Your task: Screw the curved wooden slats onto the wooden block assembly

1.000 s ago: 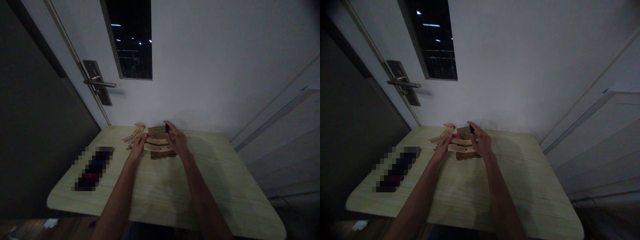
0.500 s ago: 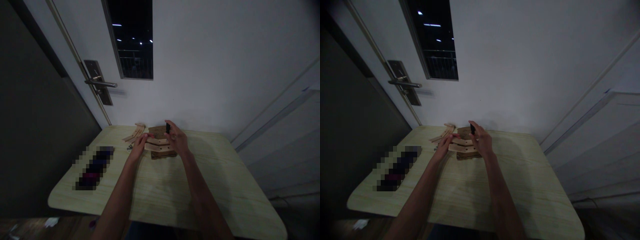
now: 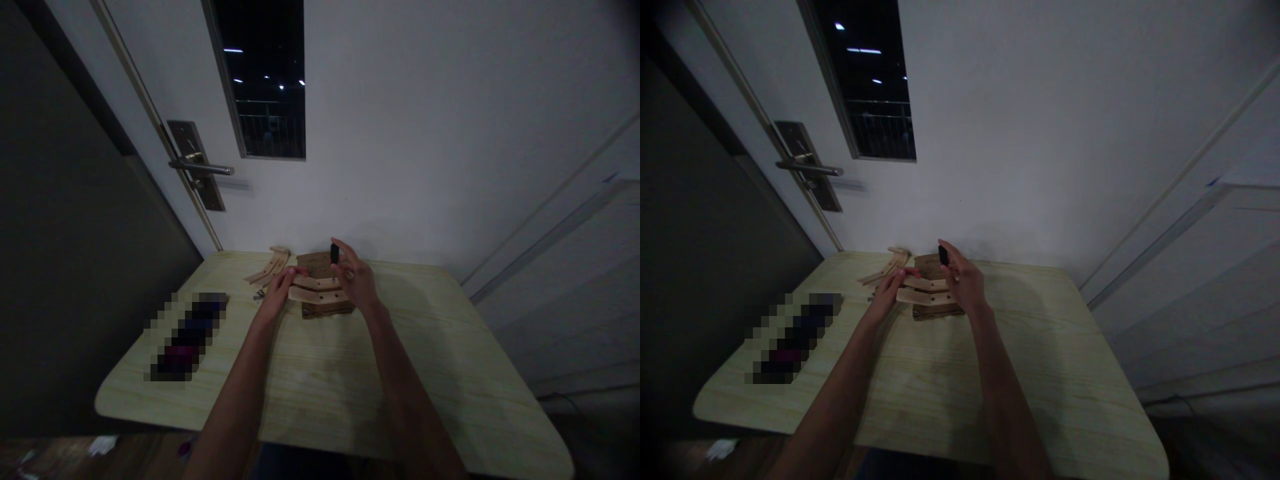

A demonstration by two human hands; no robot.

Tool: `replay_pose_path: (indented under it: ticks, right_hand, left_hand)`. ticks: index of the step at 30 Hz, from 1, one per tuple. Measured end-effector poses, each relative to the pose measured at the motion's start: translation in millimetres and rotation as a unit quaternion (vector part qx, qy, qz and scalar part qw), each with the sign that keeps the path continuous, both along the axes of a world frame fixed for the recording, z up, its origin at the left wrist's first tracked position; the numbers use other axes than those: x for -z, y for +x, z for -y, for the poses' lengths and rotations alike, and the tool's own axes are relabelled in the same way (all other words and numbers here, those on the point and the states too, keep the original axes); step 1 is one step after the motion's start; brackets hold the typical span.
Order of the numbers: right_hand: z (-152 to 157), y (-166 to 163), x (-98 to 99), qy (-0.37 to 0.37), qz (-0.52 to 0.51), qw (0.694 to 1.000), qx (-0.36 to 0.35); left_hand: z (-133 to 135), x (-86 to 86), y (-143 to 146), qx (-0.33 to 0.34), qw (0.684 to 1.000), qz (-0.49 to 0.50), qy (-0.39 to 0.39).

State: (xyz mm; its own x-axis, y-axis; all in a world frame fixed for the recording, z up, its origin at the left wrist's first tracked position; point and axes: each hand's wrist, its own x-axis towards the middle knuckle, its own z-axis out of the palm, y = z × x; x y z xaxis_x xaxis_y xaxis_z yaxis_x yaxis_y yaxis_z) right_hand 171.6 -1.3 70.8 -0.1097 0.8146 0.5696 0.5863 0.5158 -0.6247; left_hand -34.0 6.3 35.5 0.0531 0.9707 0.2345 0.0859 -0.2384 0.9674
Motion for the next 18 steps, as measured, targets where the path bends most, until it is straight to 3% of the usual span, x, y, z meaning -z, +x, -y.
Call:
replay_pose_path:
  ticks: [8,18]
  right_hand:
    - [-1.4,-1.5,2.6,0.029,0.026,0.999,0.015]
    - [4.6,-1.8,-1.2,0.001,0.030,0.999,0.012]
  left_hand:
    - [1.4,-2.6,1.0,0.006,1.000,-0.016,0.007]
    - [5.2,-7.5,3.0,-0.004,1.000,-0.007,0.006]
